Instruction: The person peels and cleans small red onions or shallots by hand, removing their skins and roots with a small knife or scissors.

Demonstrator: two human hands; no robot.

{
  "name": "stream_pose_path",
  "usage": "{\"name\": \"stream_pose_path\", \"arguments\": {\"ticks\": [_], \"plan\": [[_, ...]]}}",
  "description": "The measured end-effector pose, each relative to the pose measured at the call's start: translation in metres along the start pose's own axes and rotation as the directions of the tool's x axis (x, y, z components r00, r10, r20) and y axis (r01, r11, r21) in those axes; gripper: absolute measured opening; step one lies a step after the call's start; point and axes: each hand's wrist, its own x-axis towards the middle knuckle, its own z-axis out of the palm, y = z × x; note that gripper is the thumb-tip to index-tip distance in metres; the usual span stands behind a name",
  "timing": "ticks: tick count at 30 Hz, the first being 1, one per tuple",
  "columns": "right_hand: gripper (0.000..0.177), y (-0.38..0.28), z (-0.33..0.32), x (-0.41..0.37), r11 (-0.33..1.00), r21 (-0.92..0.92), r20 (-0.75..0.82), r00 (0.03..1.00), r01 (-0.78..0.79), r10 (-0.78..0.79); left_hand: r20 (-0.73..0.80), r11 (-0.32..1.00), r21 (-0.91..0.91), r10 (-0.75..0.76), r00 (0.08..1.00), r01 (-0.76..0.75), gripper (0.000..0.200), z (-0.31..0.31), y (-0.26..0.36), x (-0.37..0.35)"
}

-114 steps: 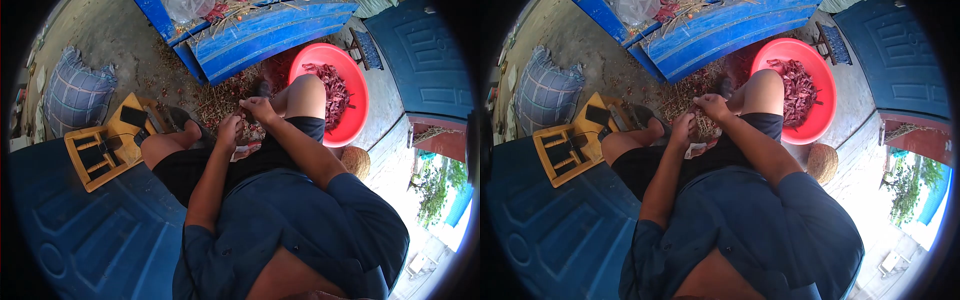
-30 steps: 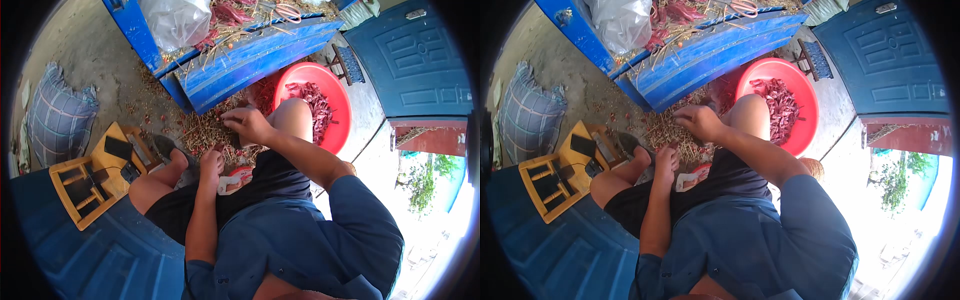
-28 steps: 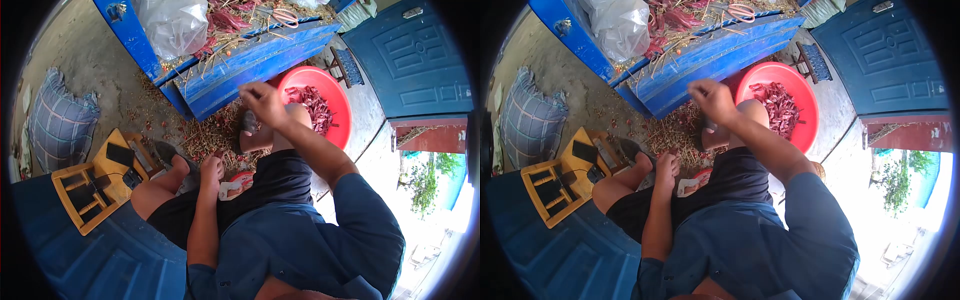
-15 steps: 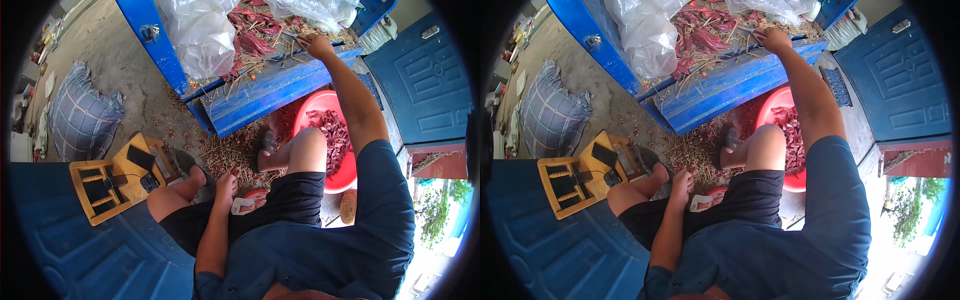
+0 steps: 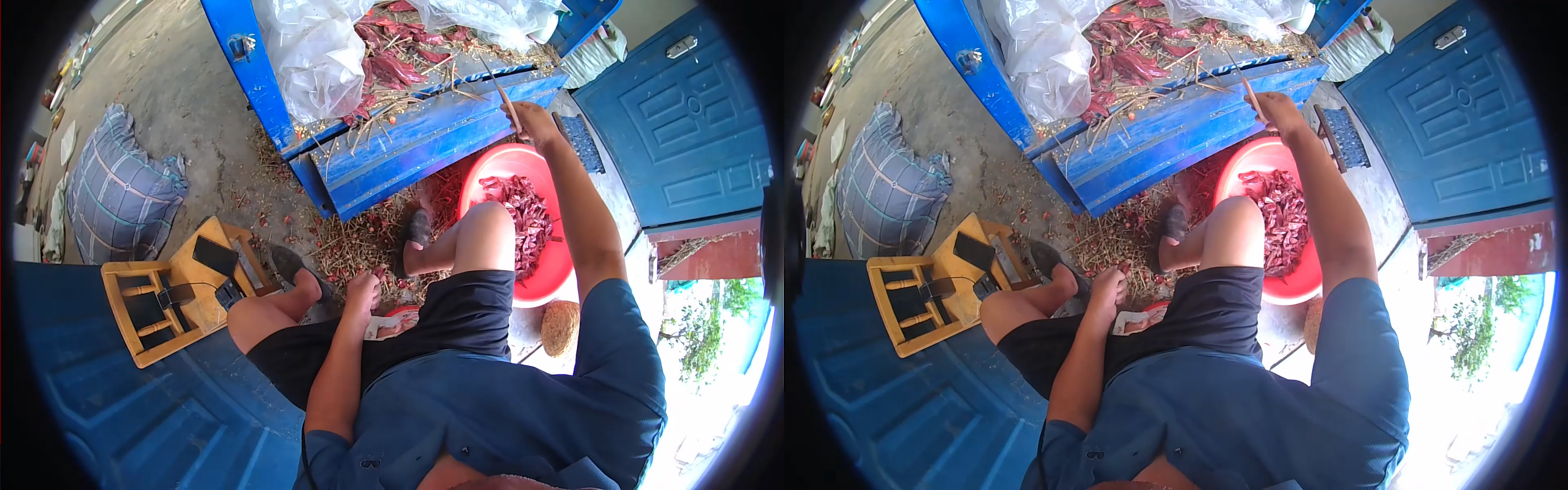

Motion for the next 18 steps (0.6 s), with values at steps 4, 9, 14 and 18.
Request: {"name": "stream_pose_path", "arguments": {"ticks": [4,9,14,18], "plan": [[0.039,0.015,0.050,-0.101,0.928,0.372,0.269,0.956,0.011,-0.119,-0.003,0.999,-0.005,0.035,0.999,-0.035,0.018,0.005,0.004,-0.006],[0.032,0.030,0.156,-0.231,0.931,-0.120,0.478,0.842,0.344,-0.249,-0.004,0.997,-0.054,0.053,0.999,-0.053,0.014,0.001,0.009,-0.010],[0.043,0.048,0.205,-0.251,0.885,-0.010,0.472,0.782,0.466,-0.406,-0.013,0.995,-0.049,0.085,0.996,-0.085,0.013,-0.001,0.009,-0.016],[0.060,0.059,0.213,-0.246,0.901,0.010,0.487,0.785,0.433,-0.383,0.000,0.994,-0.080,0.070,0.998,-0.070,0.012,-0.004,0.014,-0.015]]}}
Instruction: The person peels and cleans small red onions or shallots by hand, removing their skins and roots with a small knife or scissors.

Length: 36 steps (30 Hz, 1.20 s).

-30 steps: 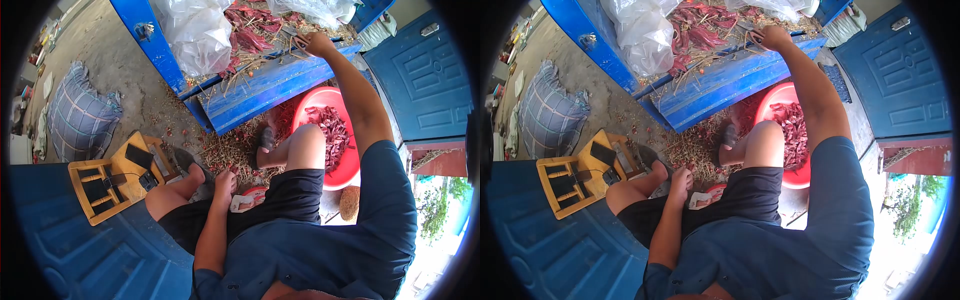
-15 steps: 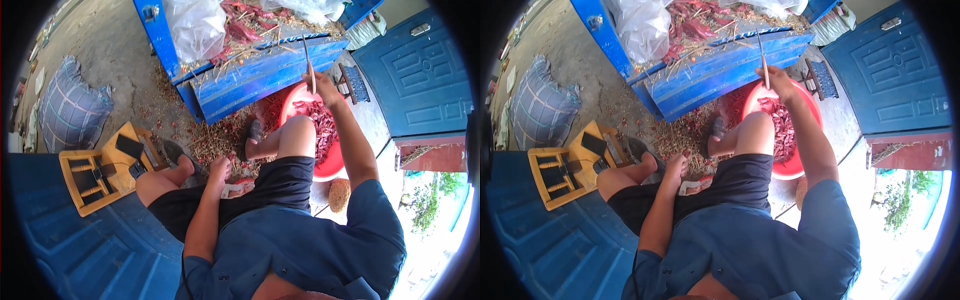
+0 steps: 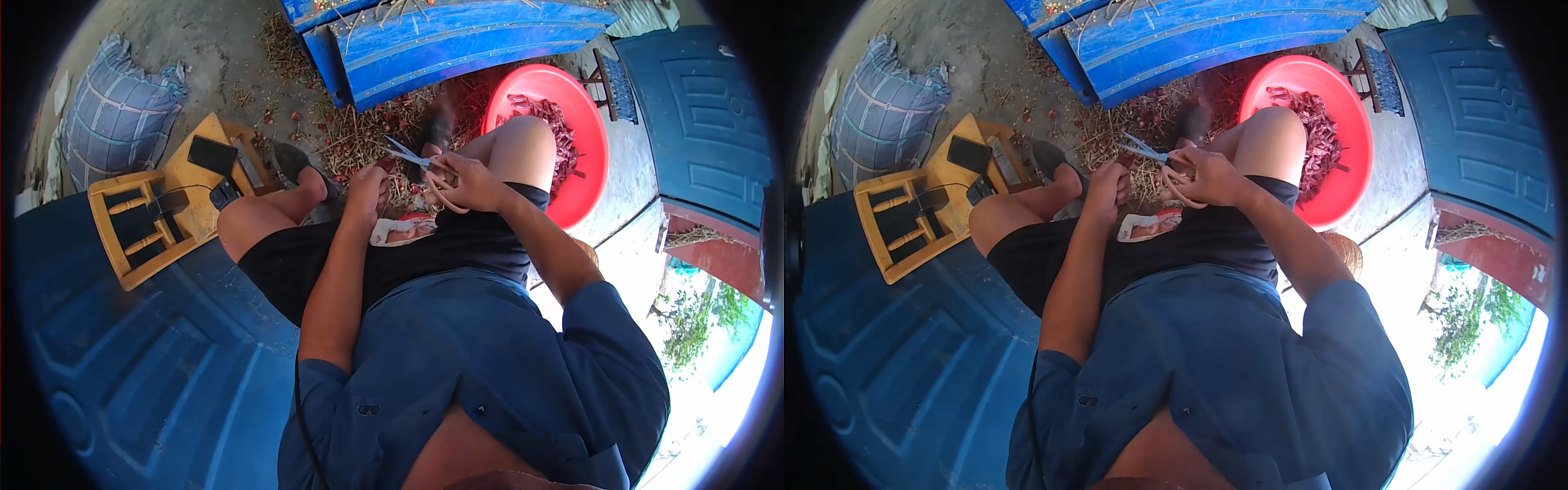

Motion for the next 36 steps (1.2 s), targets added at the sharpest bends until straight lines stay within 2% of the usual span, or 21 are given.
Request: {"name": "stream_pose_path", "arguments": {"ticks": [5,8,15,18,20,23,30,33,35,36], "plan": [[0.059,-0.012,-0.009,0.006,0.989,-0.145,0.101,0.995,-0.002,0.017,-0.006,0.999,0.042,0.026,1.000,-0.025,0.013,0.002,0.002,-0.003],[0.060,-0.010,-0.008,0.009,0.989,-0.148,0.098,0.995,0.008,0.007,-0.014,1.000,-0.014,0.023,1.000,-0.023,0.011,-0.002,-0.002,0.002],[0.060,0.004,-0.005,0.013,0.988,-0.155,0.120,0.993,0.016,0.002,-0.003,1.000,0.002,0.012,1.000,-0.012,0.011,0.002,-0.002,0.001],[0.059,0.002,-0.008,0.015,0.990,-0.140,0.182,0.982,-0.018,0.044,0.002,1.000,0.006,0.014,1.000,-0.014,0.011,0.002,-0.001,0.002],[0.054,-0.002,-0.010,0.016,0.987,-0.126,0.213,0.969,-0.104,0.129,-0.008,1.000,-0.001,0.005,1.000,-0.005,0.011,0.003,-0.001,0.001],[0.056,0.010,-0.003,0.015,0.993,-0.108,0.155,0.986,-0.047,0.064,-0.014,1.000,0.016,0.007,1.000,-0.006,0.011,0.003,0.000,0.001],[0.052,0.012,0.000,0.015,0.994,-0.101,0.101,0.994,-0.028,0.038,-0.004,1.000,0.010,0.006,1.000,-0.006,0.010,0.004,0.001,0.002],[0.047,0.009,-0.002,0.016,0.994,-0.040,0.162,0.981,-0.106,0.111,-0.004,1.000,-0.003,0.005,1.000,-0.005,0.011,0.003,0.002,0.003],[0.039,0.000,-0.007,0.017,0.980,-0.111,0.253,0.949,-0.163,0.187,0.005,1.000,-0.017,0.000,1.000,0.000,0.010,0.002,0.002,0.003],[0.039,-0.002,-0.007,0.017,0.980,-0.114,0.251,0.950,-0.162,0.186,0.008,1.000,-0.018,0.003,1.000,-0.003,0.010,0.002,0.003,0.004]]}}
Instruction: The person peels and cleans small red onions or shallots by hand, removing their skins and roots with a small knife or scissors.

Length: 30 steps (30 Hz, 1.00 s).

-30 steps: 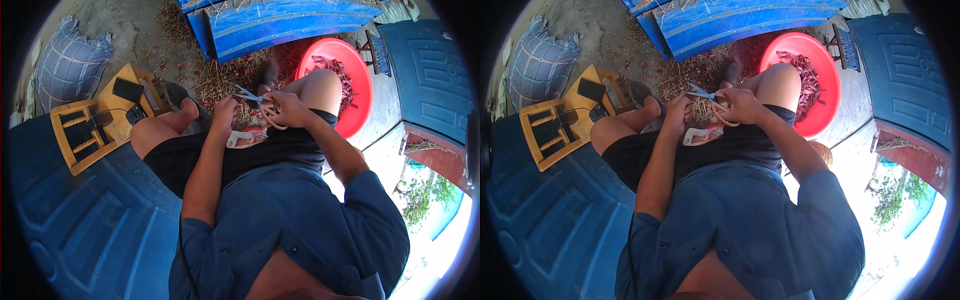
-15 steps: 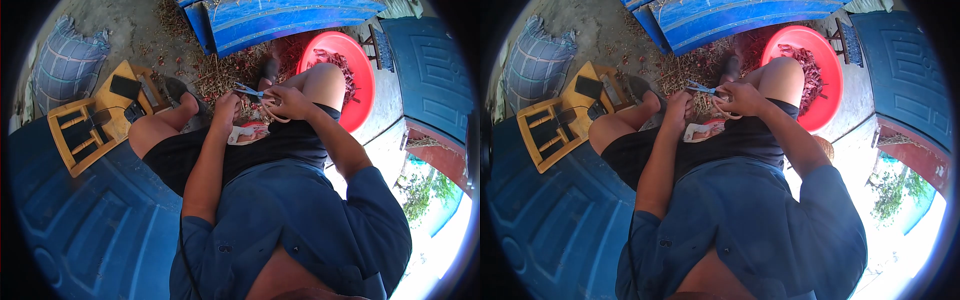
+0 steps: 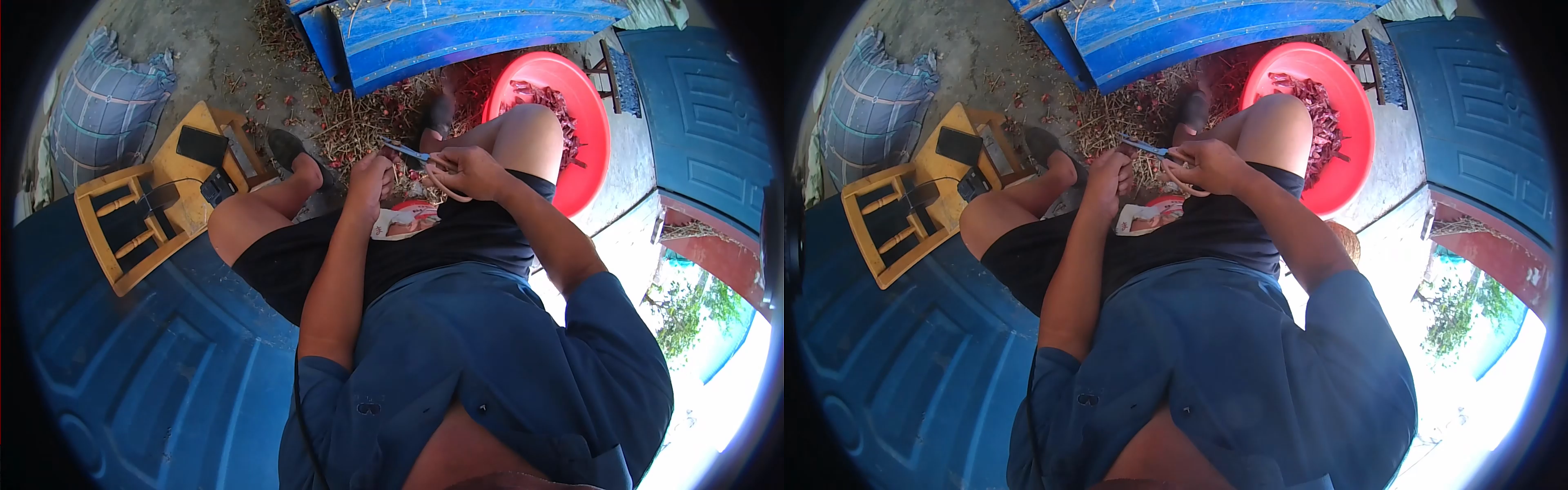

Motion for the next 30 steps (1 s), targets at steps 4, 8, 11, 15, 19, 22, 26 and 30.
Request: {"name": "stream_pose_path", "arguments": {"ticks": [4,8,11,15,19,22,26,30], "plan": [[0.039,-0.010,0.004,-0.004,0.993,-0.101,-0.129,0.989,0.058,-0.071,-0.001,1.000,0.017,0.012,1.000,-0.012,0.011,0.000,0.000,0.001],[0.041,-0.005,0.008,0.001,0.978,-0.155,-0.232,0.957,0.138,-0.172,0.005,1.000,0.012,-0.008,1.000,0.008,0.012,-0.002,-0.003,0.001],[0.045,0.002,0.007,0.004,0.979,-0.115,-0.214,0.959,0.167,-0.188,0.011,1.000,0.015,0.010,1.000,-0.010,0.012,-0.001,-0.002,0.000],[0.045,-0.002,0.004,0.003,0.988,-0.096,-0.190,0.972,0.120,-0.136,0.013,1.000,0.002,0.006,1.000,-0.006,0.012,-0.003,-0.003,0.002],[0.038,0.007,0.008,0.007,0.995,-0.069,-0.157,0.984,0.069,-0.079,0.027,1.000,-0.011,0.005,1.000,-0.004,0.013,-0.004,-0.002,0.003],[0.033,0.007,0.001,0.008,0.998,0.062,-0.115,0.993,0.005,0.002,0.023,1.000,-0.007,-0.011,1.000,0.012,0.014,-0.004,-0.007,0.006],[0.034,0.019,0.012,0.014,0.894,0.436,-0.312,0.949,0.099,0.047,-0.018,1.000,0.002,-0.021,1.000,0.021,0.016,0.002,-0.005,0.003],[0.033,-0.001,-0.055,0.007,0.853,0.476,-0.584,0.802,0.214,0.125,-0.024,1.000,0.022,-0.022,0.999,0.022,0.011,-0.005,-0.010,0.008]]}}
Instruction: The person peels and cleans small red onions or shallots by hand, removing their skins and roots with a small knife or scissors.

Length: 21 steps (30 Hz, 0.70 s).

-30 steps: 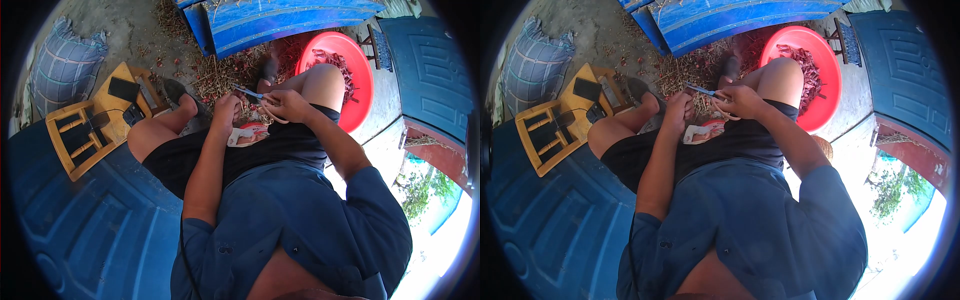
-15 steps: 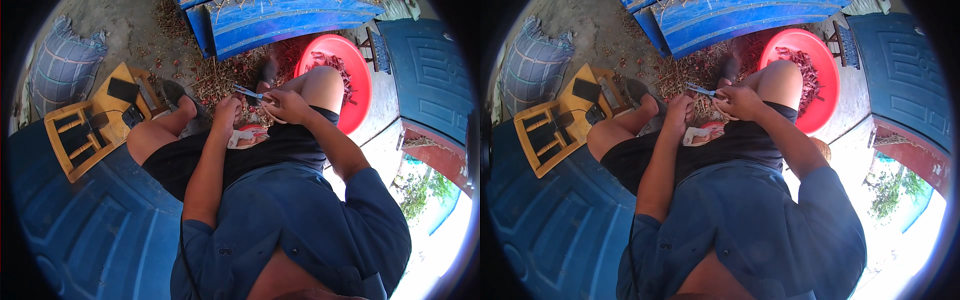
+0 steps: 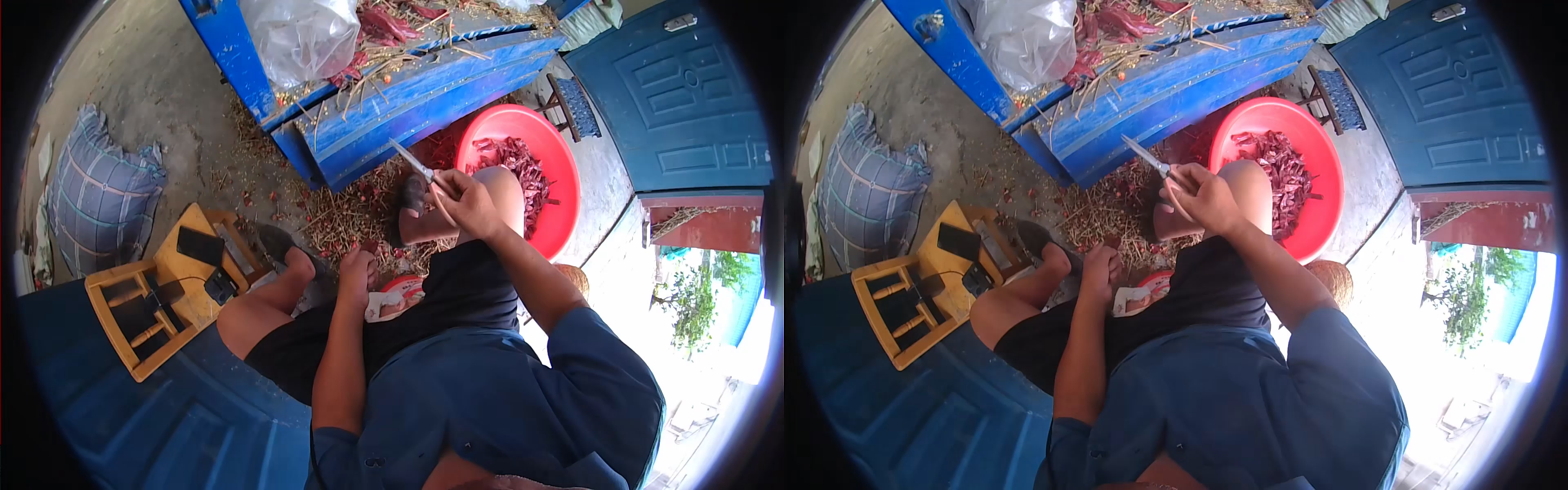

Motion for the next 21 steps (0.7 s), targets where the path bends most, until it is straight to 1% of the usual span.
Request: {"name": "stream_pose_path", "arguments": {"ticks": [1,2,3,4,5,6,7,9,10,12,13,14,15,16,17,18,19,20,21], "plan": [[0.039,-0.013,-0.014,0.022,0.983,-0.173,-0.136,0.987,0.059,-0.083,0.020,1.000,0.014,0.018,1.000,-0.018,0.011,0.001,0.001,0.000],[0.040,-0.026,-0.031,0.041,0.994,-0.095,-0.263,0.962,0.049,-0.073,0.031,0.999,0.037,-0.008,0.999,0.007,0.011,0.002,0.002,0.000],[0.044,-0.031,-0.053,0.067,0.975,-0.220,-0.349,0.936,-0.026,-0.054,0.036,0.998,0.060,-0.038,0.999,0.036,0.012,0.001,0.002,-0.002],[0.050,-0.049,-0.075,0.088,0.914,-0.397,-0.400,0.912,-0.079,-0.094,0.042,0.997,0.074,-0.029,0.999,0.026,0.012,-0.001,0.001,-0.002],[0.058,-0.062,-0.097,0.111,0.900,-0.403,-0.416,0.909,-0.168,-0.017,0.047,0.997,0.080,-0.024,0.999,0.020,0.012,-0.001,-0.002,-0.001],[0.059,-0.047,-0.118,0.144,0.870,-0.480,-0.469,0.871,-0.109,-0.150,0.051,0.997,0.082,-0.014,0.999,0.010,0.012,-0.001,-0.003,0.000],[0.060,-0.033,-0.140,0.173,0.848,-0.525,-0.481,0.847,-0.072,-0.226,0.054,0.996,0.084,0.003,0.999,-0.007,0.012,0.001,-0.002,0.000],[0.057,-0.066,-0.162,0.196,0.720,-0.663,-0.361,0.930,-0.206,-0.066,-0.014,0.998,0.060,-0.017,1.000,0.017,0.010,0.002,-0.003,-0.001],[0.057,-0.066,-0.170,0.215,0.724,-0.661,-0.361,0.930,-0.198,-0.075,-0.011,0.998,0.054,-0.029,1.000,0.030,0.010,0.000,-0.004,0.002],[0.051,-0.062,-0.177,0.244,0.626,-0.767,-0.294,0.944,-0.140,-0.150,-0.024,0.998,0.058,-0.032,0.999,0.033,0.010,-0.003,-0.005,0.003],[0.051,-0.058,-0.177,0.252,0.628,-0.766,-0.293,0.945,-0.139,-0.148,-0.034,0.997,0.060,-0.044,0.998,0.046,0.010,-0.002,-0.003,0.003],[0.050,-0.052,-0.176,0.257,0.610,-0.788,-0.366,0.862,-0.085,-0.352,-0.036,0.997,0.061,-0.050,0.998,0.052,0.010,-0.003,-0.004,0.005],[0.049,-0.049,-0.171,0.260,0.578,-0.815,-0.416,0.734,-0.039,-0.536,-0.047,0.997,0.064,-0.038,0.998,0.041,0.010,-0.004,-0.007,0.008],[0.040,-0.058,-0.156,0.243,0.602,-0.797,-0.434,0.654,0.042,-0.619,-0.058,0.997,0.066,-0.025,0.998,0.029,0.010,-0.006,-0.009,0.009],[0.036,-0.066,-0.132,0.215,0.711,-0.683,-0.434,0.690,0.167,-0.579,-0.060,0.997,0.064,-0.028,0.998,0.032,0.010,-0.007,-0.010,0.008],[0.031,-0.073,-0.105,0.183,0.793,-0.539,-0.423,0.723,0.283,-0.546,-0.052,0.996,0.073,-0.039,0.998,0.043,0.010,-0.005,-0.008,0.010],[0.023,-0.050,-0.074,0.157,0.875,-0.419,-0.332,0.857,0.242,-0.395,-0.045,0.996,0.080,-0.047,0.998,0.051,0.011,-0.002,-0.006,0.012],[0.029,-0.028,-0.039,0.122,0.939,-0.271,-0.113,0.962,0.210,-0.248,-0.047,0.995,0.081,-0.050,0.998,0.053,0.011,-0.002,-0.005,0.012],[0.040,-0.021,-0.011,0.081,0.955,-0.228,0.187,0.971,0.189,-0.148,-0.032,0.994,0.087,-0.056,0.998,0.059,0.010,0.000,-0.004,0.010]]}}
